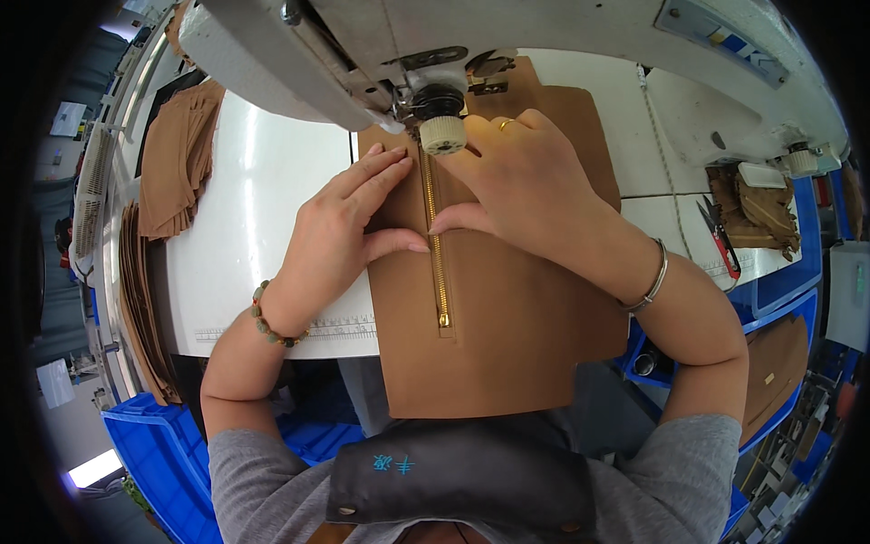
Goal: Sewing leather pieces to assemble a bag component with a zipper.
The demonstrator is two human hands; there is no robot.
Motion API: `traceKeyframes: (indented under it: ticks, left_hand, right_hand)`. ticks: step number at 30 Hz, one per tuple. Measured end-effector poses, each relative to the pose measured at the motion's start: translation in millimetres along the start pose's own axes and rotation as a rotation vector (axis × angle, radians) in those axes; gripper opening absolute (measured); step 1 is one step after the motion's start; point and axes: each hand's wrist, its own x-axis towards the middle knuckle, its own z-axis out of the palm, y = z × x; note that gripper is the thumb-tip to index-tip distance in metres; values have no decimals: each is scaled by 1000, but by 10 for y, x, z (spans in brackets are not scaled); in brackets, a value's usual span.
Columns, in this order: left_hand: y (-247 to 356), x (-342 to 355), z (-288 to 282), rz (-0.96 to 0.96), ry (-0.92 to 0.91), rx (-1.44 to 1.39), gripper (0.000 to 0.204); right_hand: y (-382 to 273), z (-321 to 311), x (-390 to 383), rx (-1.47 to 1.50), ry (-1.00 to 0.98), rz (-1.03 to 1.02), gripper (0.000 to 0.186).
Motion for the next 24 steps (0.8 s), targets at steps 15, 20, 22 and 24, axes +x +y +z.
traceKeyframes:
  ticks: [15,20,22,24]
  left_hand:
    - [96,25,22,27,-18,90,83]
    - [94,34,0,28,-16,102,82]
    - [85,44,0,52,-9,137,81]
    - [73,55,4,49,-5,143,81]
  right_hand:
    - [-18,-46,-21,17,-42,-65,75]
    - [-1,-16,-34,25,-36,-71,76]
    - [21,19,-37,31,-46,-71,76]
    - [47,54,-27,50,-16,-80,77]
